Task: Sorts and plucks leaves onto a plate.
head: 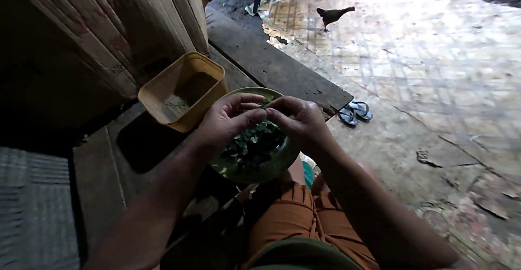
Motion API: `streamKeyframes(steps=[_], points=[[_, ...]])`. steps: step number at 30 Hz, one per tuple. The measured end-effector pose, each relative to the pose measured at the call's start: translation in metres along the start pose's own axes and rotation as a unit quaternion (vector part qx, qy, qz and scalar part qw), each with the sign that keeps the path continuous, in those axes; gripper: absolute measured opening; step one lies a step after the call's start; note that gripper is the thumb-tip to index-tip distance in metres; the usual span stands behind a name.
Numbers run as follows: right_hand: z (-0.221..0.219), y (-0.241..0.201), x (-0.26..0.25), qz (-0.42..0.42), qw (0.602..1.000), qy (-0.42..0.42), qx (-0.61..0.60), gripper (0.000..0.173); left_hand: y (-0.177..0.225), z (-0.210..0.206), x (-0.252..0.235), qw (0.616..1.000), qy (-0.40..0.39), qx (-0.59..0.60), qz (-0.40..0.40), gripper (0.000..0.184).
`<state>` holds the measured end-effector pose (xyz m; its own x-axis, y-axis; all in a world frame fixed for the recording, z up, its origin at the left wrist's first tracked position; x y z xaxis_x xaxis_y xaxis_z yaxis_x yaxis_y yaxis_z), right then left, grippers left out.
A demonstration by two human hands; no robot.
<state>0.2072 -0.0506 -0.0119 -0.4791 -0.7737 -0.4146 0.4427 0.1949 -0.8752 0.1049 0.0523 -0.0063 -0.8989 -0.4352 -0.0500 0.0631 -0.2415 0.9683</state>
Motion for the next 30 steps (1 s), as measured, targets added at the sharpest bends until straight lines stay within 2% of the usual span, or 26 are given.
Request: streamKeyframes(steps=[5,12,14,16,18,20,23,30], points=[[-0.003,-0.007,0.001,-0.001,0.999,-0.015,0.045,0.014,0.004,0.003,0.001,0.997,0.056,-0.031,-0.048,0.01],[0.011,0.002,0.005,-0.023,0.997,-0.008,0.069,0.017,0.015,0.022,0.003,0.992,0.083,-0.076,-0.054,0.008],[0.015,0.007,0.004,-0.024,0.997,-0.004,0.068,0.018,0.018,0.026,0.003,0.987,0.084,-0.121,-0.059,0.011],[0.015,0.009,0.004,-0.023,0.997,-0.008,0.073,0.018,0.022,0.019,0.004,0.974,0.048,-0.208,-0.075,0.027],[0.012,0.007,0.004,-0.024,0.996,-0.013,0.086,0.017,0.027,0.007,0.007,0.953,0.018,-0.271,-0.134,0.037],[0.008,0.002,0.005,-0.029,0.995,-0.015,0.092,0.016,0.03,-0.001,0.01,0.933,0.025,-0.309,-0.182,0.028],[0.005,-0.001,0.005,-0.033,0.995,-0.021,0.095,0.015,0.031,-0.002,0.012,0.914,0.071,-0.348,-0.198,0.011],[0.003,-0.002,0.003,-0.012,0.995,-0.029,0.095,0.015,0.037,0.004,0.012,0.882,0.097,-0.403,-0.223,0.011]])
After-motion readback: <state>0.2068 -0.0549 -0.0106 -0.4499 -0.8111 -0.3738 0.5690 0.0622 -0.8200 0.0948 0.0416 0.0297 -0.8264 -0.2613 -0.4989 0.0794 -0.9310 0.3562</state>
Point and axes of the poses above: each hand's wrist, its own x-axis away from the middle knuckle, its own z-axis out of the back of the hand, y = z × x, the point moved 10 cm from there along -x, towards the middle knuckle, and after that the axes turned 5 degrees about -x, right-handed, at the moved point
